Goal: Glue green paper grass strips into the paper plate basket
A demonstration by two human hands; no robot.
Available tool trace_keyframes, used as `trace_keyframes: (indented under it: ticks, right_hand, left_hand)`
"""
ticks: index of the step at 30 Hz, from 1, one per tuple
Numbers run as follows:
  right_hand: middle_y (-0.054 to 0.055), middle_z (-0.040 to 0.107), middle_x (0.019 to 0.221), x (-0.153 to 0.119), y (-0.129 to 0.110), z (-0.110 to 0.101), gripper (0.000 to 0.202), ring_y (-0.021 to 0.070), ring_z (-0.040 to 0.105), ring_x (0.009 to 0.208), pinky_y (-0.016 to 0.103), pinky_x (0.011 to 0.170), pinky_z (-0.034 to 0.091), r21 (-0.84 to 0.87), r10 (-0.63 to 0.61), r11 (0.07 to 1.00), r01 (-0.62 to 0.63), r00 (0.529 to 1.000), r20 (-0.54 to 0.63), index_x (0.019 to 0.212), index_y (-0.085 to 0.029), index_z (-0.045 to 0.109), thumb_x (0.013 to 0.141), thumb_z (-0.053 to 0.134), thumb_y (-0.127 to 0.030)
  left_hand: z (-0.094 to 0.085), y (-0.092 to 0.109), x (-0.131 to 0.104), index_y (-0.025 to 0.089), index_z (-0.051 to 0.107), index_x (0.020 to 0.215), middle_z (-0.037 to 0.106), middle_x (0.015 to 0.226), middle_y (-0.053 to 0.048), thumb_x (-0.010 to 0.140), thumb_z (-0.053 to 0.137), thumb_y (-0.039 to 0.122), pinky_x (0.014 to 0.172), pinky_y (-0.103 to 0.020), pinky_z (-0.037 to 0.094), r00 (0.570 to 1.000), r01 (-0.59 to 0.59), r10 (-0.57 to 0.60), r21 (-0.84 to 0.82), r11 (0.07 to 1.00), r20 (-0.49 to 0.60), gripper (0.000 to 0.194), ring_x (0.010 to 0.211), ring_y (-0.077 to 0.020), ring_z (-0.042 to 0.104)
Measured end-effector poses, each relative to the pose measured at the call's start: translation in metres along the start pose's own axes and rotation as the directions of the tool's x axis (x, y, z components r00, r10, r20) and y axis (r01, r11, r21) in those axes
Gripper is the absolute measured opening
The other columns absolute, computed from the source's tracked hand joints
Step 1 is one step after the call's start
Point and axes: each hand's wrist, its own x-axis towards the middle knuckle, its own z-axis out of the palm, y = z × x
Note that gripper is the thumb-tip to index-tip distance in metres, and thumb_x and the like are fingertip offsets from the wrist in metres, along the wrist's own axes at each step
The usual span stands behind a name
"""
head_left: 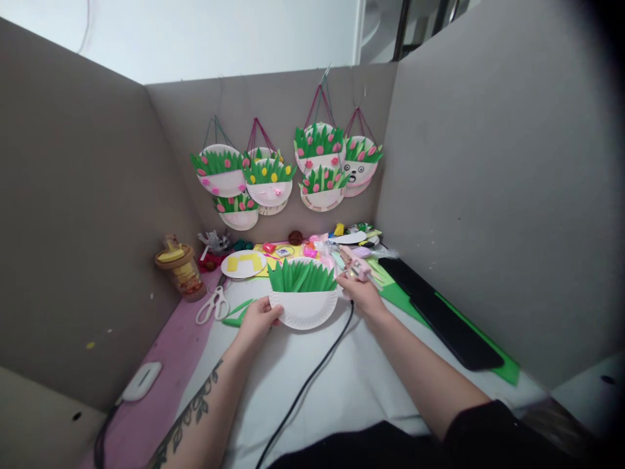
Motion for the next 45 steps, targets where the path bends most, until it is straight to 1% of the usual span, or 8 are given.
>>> trace_keyframes:
  ticks: [7, 11, 15, 23, 32, 36, 40, 45]
  right_hand:
    - [-0.001, 0.061, 0.054, 0.002, 0.006, -0.003, 0.026, 0.0137, 0.050, 0.048, 0.025, 0.044, 0.035, -0.015, 0.007, 1.000, -0.007, 1.000, -0.023, 0.063, -0.017, 0.064, 0.051, 0.076, -0.036]
    - [0.003, 0.066, 0.060, 0.000, 0.008, 0.000, 0.031, 0.0148, 0.053, 0.050, 0.026, 0.045, 0.039, 0.121, -0.015, 0.993, 0.015, 1.000, 0.000, 0.067, -0.014, 0.067, 0.048, 0.079, -0.036]
    - [0.002, 0.065, 0.057, -0.002, 0.009, 0.006, 0.032, 0.0152, 0.055, 0.049, 0.026, 0.045, 0.041, 0.183, -0.029, 0.983, 0.032, 0.999, -0.019, 0.066, -0.015, 0.067, 0.043, 0.081, -0.031]
    - [-0.004, 0.061, 0.057, -0.001, 0.005, 0.008, 0.027, 0.0120, 0.054, 0.051, 0.023, 0.046, 0.040, 0.220, -0.037, 0.973, 0.062, 0.993, -0.114, 0.066, -0.016, 0.063, 0.045, 0.078, -0.023]
    - [-0.004, 0.059, 0.054, -0.002, 0.007, 0.007, 0.022, 0.0113, 0.052, 0.050, 0.022, 0.045, 0.038, 0.191, -0.023, 0.981, 0.046, 0.992, -0.123, 0.060, -0.015, 0.061, 0.045, 0.076, -0.020]
    - [-0.001, 0.062, 0.055, 0.000, 0.011, 0.005, 0.025, 0.0130, 0.054, 0.053, 0.024, 0.049, 0.041, 0.164, -0.033, 0.985, 0.052, 0.992, -0.121, 0.061, -0.014, 0.064, 0.047, 0.079, -0.028]
    - [0.002, 0.064, 0.055, -0.001, 0.013, 0.005, 0.028, 0.0137, 0.055, 0.053, 0.025, 0.050, 0.042, 0.145, -0.007, 0.989, 0.022, 0.995, -0.102, 0.061, -0.013, 0.066, 0.047, 0.081, -0.033]
    - [0.003, 0.065, 0.057, -0.010, 0.013, 0.010, 0.029, 0.0133, 0.056, 0.053, 0.025, 0.051, 0.044, 0.164, 0.019, 0.986, -0.013, 0.999, -0.037, 0.062, -0.013, 0.066, 0.047, 0.082, -0.033]
  left_hand:
    - [-0.003, -0.012, 0.007, 0.012, 0.063, 0.084, 0.067, 0.067, -0.003, 0.060, 0.072, 0.034, 0.054, -0.021, 0.039, 1.000, 0.019, -0.018, -0.050, 0.999, 0.014, 0.033, 0.056, -0.0119, 0.057]
    - [-0.003, -0.012, 0.010, 0.012, 0.064, 0.086, 0.069, 0.070, -0.004, 0.057, 0.074, 0.034, 0.056, -0.021, 0.043, 0.999, 0.026, -0.031, -0.105, 0.994, -0.044, 0.037, 0.059, -0.0130, 0.059]
    - [-0.003, -0.006, 0.007, 0.011, 0.064, 0.087, 0.069, 0.071, -0.004, 0.057, 0.074, 0.034, 0.057, -0.021, 0.044, 0.998, 0.035, -0.041, -0.139, 0.990, -0.045, 0.039, 0.060, -0.0124, 0.060]
    - [0.000, -0.007, 0.003, 0.011, 0.064, 0.082, 0.068, 0.070, -0.004, 0.057, 0.073, 0.033, 0.056, -0.020, 0.041, 0.999, 0.043, -0.042, -0.104, 0.994, 0.010, 0.034, 0.058, -0.0117, 0.058]
    - [0.000, -0.007, 0.003, 0.010, 0.064, 0.080, 0.067, 0.066, -0.002, 0.061, 0.072, 0.024, 0.052, -0.018, 0.042, 0.999, 0.040, -0.040, -0.119, 0.992, 0.000, 0.025, 0.055, -0.0093, 0.057]
    - [-0.001, -0.002, 0.005, 0.009, 0.064, 0.084, 0.069, 0.071, -0.005, 0.069, 0.066, 0.014, 0.053, -0.017, 0.049, 0.990, 0.122, -0.137, -0.284, 0.951, -0.036, 0.016, 0.057, -0.0091, 0.061]
    - [-0.006, 0.003, 0.010, 0.007, 0.061, 0.079, 0.066, 0.065, -0.005, 0.078, 0.055, 0.005, 0.049, -0.013, 0.051, 0.950, 0.198, -0.291, -0.503, 0.841, -0.113, 0.006, 0.049, -0.0055, 0.058]
    - [-0.007, 0.005, 0.009, 0.006, 0.060, 0.077, 0.065, 0.062, -0.006, 0.082, 0.049, 0.004, 0.046, -0.013, 0.051, 0.943, 0.214, -0.313, -0.521, 0.826, -0.110, 0.012, 0.044, -0.0053, 0.056]
